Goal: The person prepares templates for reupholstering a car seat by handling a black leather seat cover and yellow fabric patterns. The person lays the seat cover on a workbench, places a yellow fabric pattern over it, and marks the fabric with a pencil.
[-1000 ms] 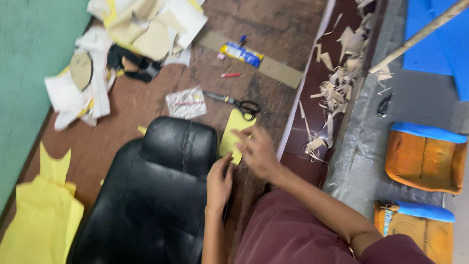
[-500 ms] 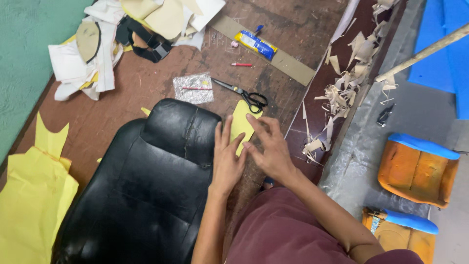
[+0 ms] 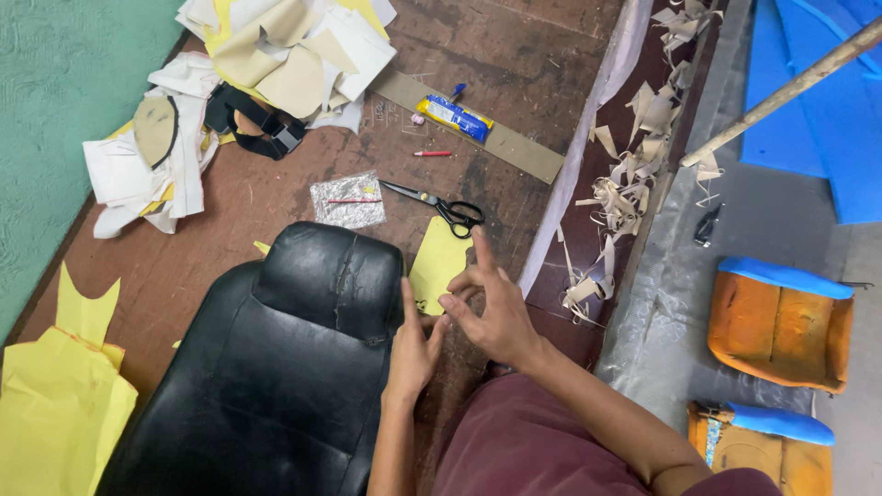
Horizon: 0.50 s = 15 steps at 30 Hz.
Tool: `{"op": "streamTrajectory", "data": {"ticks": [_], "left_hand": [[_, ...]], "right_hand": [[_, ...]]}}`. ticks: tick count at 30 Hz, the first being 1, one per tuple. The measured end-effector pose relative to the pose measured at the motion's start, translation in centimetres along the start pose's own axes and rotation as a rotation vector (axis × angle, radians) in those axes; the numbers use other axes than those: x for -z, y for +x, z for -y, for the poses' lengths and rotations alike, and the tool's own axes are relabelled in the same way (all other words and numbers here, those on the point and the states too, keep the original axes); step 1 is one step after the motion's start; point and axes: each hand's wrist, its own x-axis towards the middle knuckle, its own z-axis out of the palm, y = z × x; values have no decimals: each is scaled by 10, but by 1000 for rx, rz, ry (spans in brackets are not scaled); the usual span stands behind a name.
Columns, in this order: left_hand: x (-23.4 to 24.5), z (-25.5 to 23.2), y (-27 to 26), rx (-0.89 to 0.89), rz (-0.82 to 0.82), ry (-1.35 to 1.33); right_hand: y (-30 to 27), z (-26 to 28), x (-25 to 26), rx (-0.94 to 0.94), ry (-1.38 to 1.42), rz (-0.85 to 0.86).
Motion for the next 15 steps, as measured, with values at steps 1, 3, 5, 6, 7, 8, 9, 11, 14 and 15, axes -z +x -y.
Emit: {"op": "streamTrajectory", "data": {"ticks": [1,3,5,6,7,8,9,11,14,15], "left_hand": [[-1,3,-1,1,39,53],[0,7,-2,-167,-19,42],[2,4,-3,-339,-83,31],[3,1,-3,-266,-69,-41],[4,-2,-4,-193,-54,-112],[6,-4,-3,-192,-55,-109],[8,-4,-3,-272,-110,-99],[13,-1,-5,-348,-162,-85],[21,4,-6,-300,-175,-62],[22,6,-8,-298,-217,-4]], "right_hand": [[-1,0,0,-7,1,0],[0,-1,2,-41,64,132],[-3,0,-1,-32,19,167],[-4,0,-3,-16,-26,203],[-5,0,-6,-16,-24,203],[-6,0,-9,-29,-48,215],[-7,0,-12,-45,-71,226],[-7,-3,-15,-14,-66,208],[-4,-7,-19,6,-95,178],[-3,-7,-19,-6,-129,166]]}}
